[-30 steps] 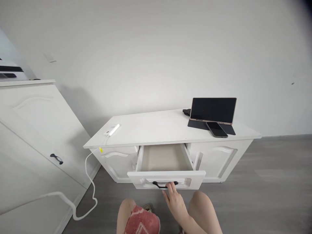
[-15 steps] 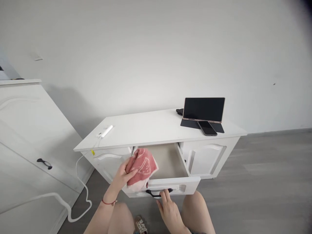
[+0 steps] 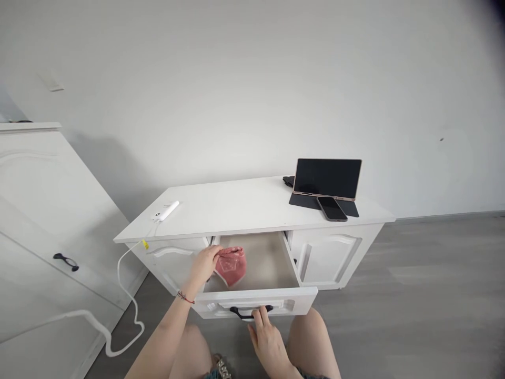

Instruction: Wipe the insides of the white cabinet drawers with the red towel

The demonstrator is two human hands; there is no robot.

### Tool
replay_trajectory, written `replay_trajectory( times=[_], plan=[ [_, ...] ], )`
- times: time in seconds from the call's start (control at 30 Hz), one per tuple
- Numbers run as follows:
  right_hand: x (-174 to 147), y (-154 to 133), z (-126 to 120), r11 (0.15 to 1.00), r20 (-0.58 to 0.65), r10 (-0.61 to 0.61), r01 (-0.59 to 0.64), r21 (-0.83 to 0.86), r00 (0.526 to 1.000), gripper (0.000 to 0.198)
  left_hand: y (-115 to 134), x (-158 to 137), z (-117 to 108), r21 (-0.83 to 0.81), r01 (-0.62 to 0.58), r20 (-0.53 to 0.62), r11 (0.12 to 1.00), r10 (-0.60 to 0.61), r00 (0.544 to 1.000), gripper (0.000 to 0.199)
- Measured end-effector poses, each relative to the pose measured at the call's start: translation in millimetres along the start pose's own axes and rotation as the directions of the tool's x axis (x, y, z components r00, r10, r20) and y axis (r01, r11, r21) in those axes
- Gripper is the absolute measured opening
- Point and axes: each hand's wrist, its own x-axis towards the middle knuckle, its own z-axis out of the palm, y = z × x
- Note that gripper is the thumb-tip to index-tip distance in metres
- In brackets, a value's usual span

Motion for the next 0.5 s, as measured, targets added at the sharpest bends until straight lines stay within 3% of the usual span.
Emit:
replay_trajectory(
  times=[0.1, 0.17, 0.3, 0.4, 0.5],
  plan=[
    [-0.2, 0.5, -0.9, 1.0, 0.008, 0.003, -0.003, -0.02, 1.0, 0.023, 2.0, 3.2, -4.0, -0.051, -0.052, -0.017, 0.997, 0.052, 0.999, 0.029],
    [-0.5, -0.1, -2.5, 1.0, 0.017, 0.005, -0.005, -0.025, 1.0, 0.023, 0.7, -4.4, 0.2, -0.122, -0.064, 0.108, 0.991, 0.078, 0.991, 0.029],
    [-0.5, -2.3, -6.2, 1.0, 0.047, 0.01, -0.009, -0.022, 0.999, 0.024, -7.5, -31.5, 10.8, -0.207, -0.004, 0.374, 0.978, 0.083, 0.924, 0.025],
    [-0.1, -2.8, -9.3, 0.999, 0.1, 0.037, -0.039, 0.019, 0.994, 0.026, -13.7, -50.0, 14.0, -0.182, 0.042, 0.337, 0.982, 0.022, 0.941, 0.033],
    [-0.4, -3.5, -21.1, 0.994, 0.16, 0.046, -0.061, 0.089, 0.986, 0.033, -15.3, -63.2, 18.3, 0.014, 0.084, 0.194, 0.996, -0.085, 0.977, 0.041]
  ],
)
